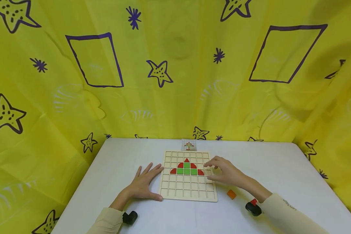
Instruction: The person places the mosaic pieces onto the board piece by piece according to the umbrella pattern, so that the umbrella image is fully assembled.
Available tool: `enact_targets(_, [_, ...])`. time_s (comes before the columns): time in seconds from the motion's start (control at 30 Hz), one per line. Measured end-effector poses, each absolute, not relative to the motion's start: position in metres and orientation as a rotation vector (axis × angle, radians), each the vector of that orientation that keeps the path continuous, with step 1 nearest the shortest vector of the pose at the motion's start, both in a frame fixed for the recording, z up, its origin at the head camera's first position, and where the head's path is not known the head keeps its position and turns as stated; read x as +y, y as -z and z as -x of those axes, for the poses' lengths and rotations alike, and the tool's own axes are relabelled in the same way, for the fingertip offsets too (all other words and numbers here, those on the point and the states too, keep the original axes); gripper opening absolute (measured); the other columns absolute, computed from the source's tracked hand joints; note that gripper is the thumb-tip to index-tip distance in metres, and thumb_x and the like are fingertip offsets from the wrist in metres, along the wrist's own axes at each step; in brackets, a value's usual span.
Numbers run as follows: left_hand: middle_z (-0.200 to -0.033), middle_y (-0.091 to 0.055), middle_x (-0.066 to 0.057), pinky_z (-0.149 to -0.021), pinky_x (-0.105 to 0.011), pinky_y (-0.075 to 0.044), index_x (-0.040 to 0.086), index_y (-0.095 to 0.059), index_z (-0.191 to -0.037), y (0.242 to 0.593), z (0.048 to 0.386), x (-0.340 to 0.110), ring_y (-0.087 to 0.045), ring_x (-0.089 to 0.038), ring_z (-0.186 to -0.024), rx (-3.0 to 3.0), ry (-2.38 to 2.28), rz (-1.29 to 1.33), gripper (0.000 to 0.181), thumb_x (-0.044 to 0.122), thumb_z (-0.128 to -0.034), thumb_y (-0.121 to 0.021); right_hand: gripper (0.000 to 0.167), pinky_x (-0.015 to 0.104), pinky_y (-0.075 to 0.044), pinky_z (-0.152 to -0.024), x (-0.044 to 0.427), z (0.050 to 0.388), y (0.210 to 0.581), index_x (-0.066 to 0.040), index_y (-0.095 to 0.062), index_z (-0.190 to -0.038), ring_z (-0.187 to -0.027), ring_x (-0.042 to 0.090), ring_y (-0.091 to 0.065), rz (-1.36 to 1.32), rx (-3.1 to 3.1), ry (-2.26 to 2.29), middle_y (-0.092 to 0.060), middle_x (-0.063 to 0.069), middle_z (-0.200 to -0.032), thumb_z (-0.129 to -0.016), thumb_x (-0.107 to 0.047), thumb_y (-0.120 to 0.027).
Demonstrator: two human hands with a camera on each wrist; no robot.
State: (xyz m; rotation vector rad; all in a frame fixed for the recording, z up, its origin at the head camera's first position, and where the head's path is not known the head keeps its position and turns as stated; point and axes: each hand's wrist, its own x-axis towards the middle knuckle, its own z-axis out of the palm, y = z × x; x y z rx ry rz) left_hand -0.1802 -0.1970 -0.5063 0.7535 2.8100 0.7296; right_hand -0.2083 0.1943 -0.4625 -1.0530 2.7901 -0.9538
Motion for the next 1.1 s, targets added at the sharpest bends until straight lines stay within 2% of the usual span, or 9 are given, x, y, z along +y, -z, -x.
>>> enact_targets(0.2, [-0.168,-0.029,-0.007,-0.117,-0.074,0.004,0.016,-0.037,-0.161,0.505,0.179,-0.196,-0.011,-0.043,-0.156,2.803,-0.742,-0.747,0.116,0.067,-0.0679,-0.086,0.037,0.035,-0.056,-0.078,0.227,0.193,0.461,-0.011,-0.072,-0.121,-0.094,0.021,-0.061,0.98,2.796,0.932,-0.066,0.001,-0.111,-0.088,-0.022,-0.083])
enact_targets(0.4, [-0.167,-0.031,-0.01,-0.116,-0.076,0.002,0.015,-0.038,-0.16,0.504,0.178,-0.195,-0.013,-0.045,-0.155,2.811,-0.752,-0.769,0.116,0.066,-0.0674,-0.087,0.036,0.033,-0.053,-0.077,0.251,0.177,0.465,-0.015,-0.073,-0.117,-0.095,0.019,-0.058,0.975,2.819,0.916,-0.067,-0.002,-0.112,-0.085,-0.026,-0.086])
enact_targets(0.63, [-0.168,-0.029,-0.006,-0.117,-0.074,0.004,0.018,-0.037,-0.161,0.507,0.18,-0.196,-0.011,-0.041,-0.156,2.814,-0.707,-0.741,0.116,0.068,-0.0676,-0.085,0.038,0.029,-0.042,-0.073,0.271,0.169,0.476,-0.021,-0.073,-0.116,-0.098,0.015,-0.047,1.057,2.8,0.967,-0.067,-0.006,-0.115,-0.083,-0.033,-0.087])
enact_targets(0.87, [-0.168,-0.029,-0.006,-0.117,-0.074,0.005,0.017,-0.036,-0.161,0.507,0.181,-0.196,-0.01,-0.042,-0.156,2.811,-0.713,-0.733,0.117,0.068,-0.0678,-0.085,0.035,0.045,-0.032,-0.082,0.276,0.166,0.48,-0.033,-0.075,-0.109,-0.105,0.014,-0.042,1.012,2.775,0.925,-0.061,-0.009,-0.116,-0.078,-0.034,-0.09])
enact_targets(1.1, [-0.168,-0.029,-0.006,-0.117,-0.073,0.004,0.018,-0.036,-0.161,0.508,0.182,-0.197,-0.011,-0.042,-0.156,2.813,-0.712,-0.738,0.118,0.068,-0.0674,-0.085,0.03,0.051,-0.03,-0.084,0.277,0.168,0.485,-0.039,-0.074,-0.1,-0.108,0.021,-0.042,1.001,2.775,0.903,-0.058,-0.002,-0.118,-0.077,-0.031,-0.091])
